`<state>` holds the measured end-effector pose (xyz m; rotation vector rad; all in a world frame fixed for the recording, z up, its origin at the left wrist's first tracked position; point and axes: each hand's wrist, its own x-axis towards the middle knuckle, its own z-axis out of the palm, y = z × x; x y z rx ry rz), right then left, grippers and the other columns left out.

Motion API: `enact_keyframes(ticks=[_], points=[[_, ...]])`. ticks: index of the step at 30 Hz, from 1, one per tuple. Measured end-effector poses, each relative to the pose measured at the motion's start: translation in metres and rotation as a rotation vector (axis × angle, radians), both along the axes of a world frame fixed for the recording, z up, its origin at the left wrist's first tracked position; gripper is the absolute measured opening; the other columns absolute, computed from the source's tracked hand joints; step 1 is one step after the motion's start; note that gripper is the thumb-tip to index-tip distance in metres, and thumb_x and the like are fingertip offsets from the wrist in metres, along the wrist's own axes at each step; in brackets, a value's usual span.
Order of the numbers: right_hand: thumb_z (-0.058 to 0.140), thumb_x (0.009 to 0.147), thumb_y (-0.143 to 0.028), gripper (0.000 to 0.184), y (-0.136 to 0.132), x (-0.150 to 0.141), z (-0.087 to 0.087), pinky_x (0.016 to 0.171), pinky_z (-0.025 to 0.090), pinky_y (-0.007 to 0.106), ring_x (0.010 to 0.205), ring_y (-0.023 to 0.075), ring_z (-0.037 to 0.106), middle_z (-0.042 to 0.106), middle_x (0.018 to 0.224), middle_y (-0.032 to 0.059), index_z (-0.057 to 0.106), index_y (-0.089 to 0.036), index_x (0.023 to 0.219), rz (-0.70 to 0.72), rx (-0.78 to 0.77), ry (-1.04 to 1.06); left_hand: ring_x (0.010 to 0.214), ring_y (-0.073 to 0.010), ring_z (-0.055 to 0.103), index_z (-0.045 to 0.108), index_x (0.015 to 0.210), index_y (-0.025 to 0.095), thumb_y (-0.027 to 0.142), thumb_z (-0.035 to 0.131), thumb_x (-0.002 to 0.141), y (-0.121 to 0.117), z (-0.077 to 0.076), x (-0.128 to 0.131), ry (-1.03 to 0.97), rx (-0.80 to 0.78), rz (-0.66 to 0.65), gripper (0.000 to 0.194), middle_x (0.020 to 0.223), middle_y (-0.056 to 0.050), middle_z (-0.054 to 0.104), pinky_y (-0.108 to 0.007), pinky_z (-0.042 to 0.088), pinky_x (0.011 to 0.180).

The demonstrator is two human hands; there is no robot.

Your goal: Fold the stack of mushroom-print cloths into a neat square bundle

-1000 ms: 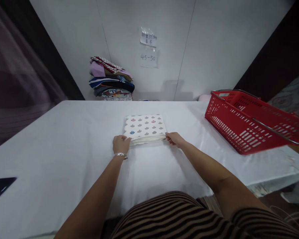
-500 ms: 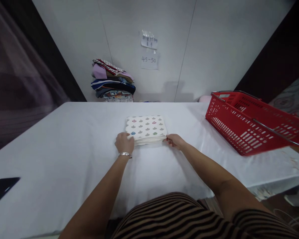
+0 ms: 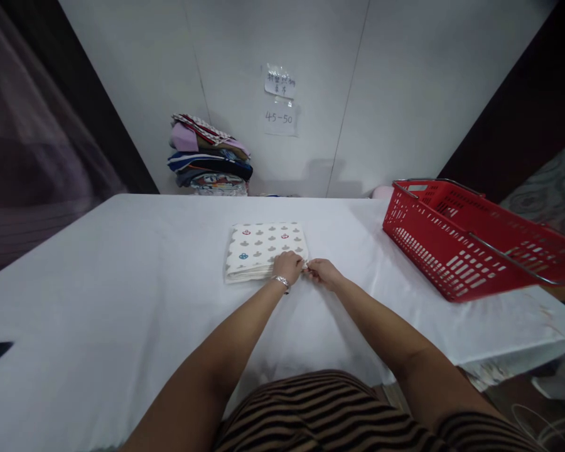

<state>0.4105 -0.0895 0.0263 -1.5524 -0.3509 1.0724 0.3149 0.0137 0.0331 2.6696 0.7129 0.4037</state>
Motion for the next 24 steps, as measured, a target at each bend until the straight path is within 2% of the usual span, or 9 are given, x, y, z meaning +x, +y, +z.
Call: enact_keyframes(ticks=[7, 12, 14, 16, 20, 24], points=[[0.051, 0.076, -0.016, 0.008, 0.002, 0.003, 0.000, 0.033, 0.020, 0.016, 0.038, 0.0043, 0.043, 0.057, 0.056, -0.0025, 0.053, -0.015, 0.068, 0.030, 0.034, 0.032, 0.094, -0.0204, 0.052, 0.066, 0.087, 0.024, 0.026, 0.045, 0.086, -0.002, -0.008, -0.011, -0.055, 0.094, -0.112, 0.021, 0.093, -0.005, 0.062, -0.035, 0.035, 0.082], [0.054, 0.073, -0.019, 0.015, 0.003, 0.005, 0.008, 0.032, 0.017, 0.017, 0.035, 0.0035, 0.037, 0.049, 0.048, -0.0049, 0.049, -0.016, 0.059, 0.027, 0.049, -0.001, 0.094, -0.0218, 0.051, 0.063, 0.087, 0.022, 0.027, 0.055, 0.079, -0.002, -0.007, -0.010, -0.062, 0.144, -0.140, 0.012, 0.095, -0.006, 0.060, -0.035, 0.036, 0.081], [0.055, 0.073, -0.020, 0.014, 0.003, 0.008, 0.010, 0.033, 0.018, 0.016, 0.036, 0.0033, 0.038, 0.048, 0.049, -0.0054, 0.050, -0.015, 0.060, 0.028, 0.058, -0.010, 0.090, -0.0208, 0.052, 0.062, 0.077, 0.021, 0.028, 0.055, 0.078, 0.001, -0.002, -0.006, -0.061, 0.094, -0.098, 0.010, 0.088, -0.006, 0.060, -0.033, 0.037, 0.078], [0.057, 0.073, -0.022, 0.013, 0.002, 0.011, 0.010, 0.033, 0.019, 0.016, 0.037, 0.0032, 0.038, 0.049, 0.049, -0.0058, 0.051, -0.015, 0.063, 0.002, 0.036, -0.048, 0.083, -0.0182, 0.053, 0.060, 0.069, 0.020, 0.027, 0.052, 0.079, 0.007, 0.004, -0.003, -0.069, -0.034, -0.027, 0.014, 0.080, -0.004, 0.059, -0.029, 0.039, 0.073], [0.061, 0.072, -0.022, 0.016, 0.000, 0.015, 0.001, 0.032, 0.018, 0.017, 0.035, 0.0031, 0.038, 0.051, 0.050, -0.0055, 0.050, -0.016, 0.063, -0.069, -0.079, -0.117, 0.070, -0.0138, 0.053, 0.060, 0.068, 0.019, 0.027, 0.052, 0.076, 0.017, 0.010, 0.000, -0.146, -0.308, 0.078, 0.014, 0.072, 0.000, 0.059, -0.025, 0.038, 0.064], [0.062, 0.075, -0.025, 0.019, 0.002, 0.014, -0.008, 0.032, 0.020, 0.017, 0.034, 0.0035, 0.039, 0.054, 0.051, -0.0045, 0.049, -0.016, 0.064, -0.073, -0.115, -0.113, 0.067, -0.0128, 0.051, 0.059, 0.065, 0.018, 0.028, 0.054, 0.074, 0.018, 0.009, -0.002, -0.189, -0.334, 0.071, 0.014, 0.068, 0.001, 0.056, -0.024, 0.037, 0.062]])
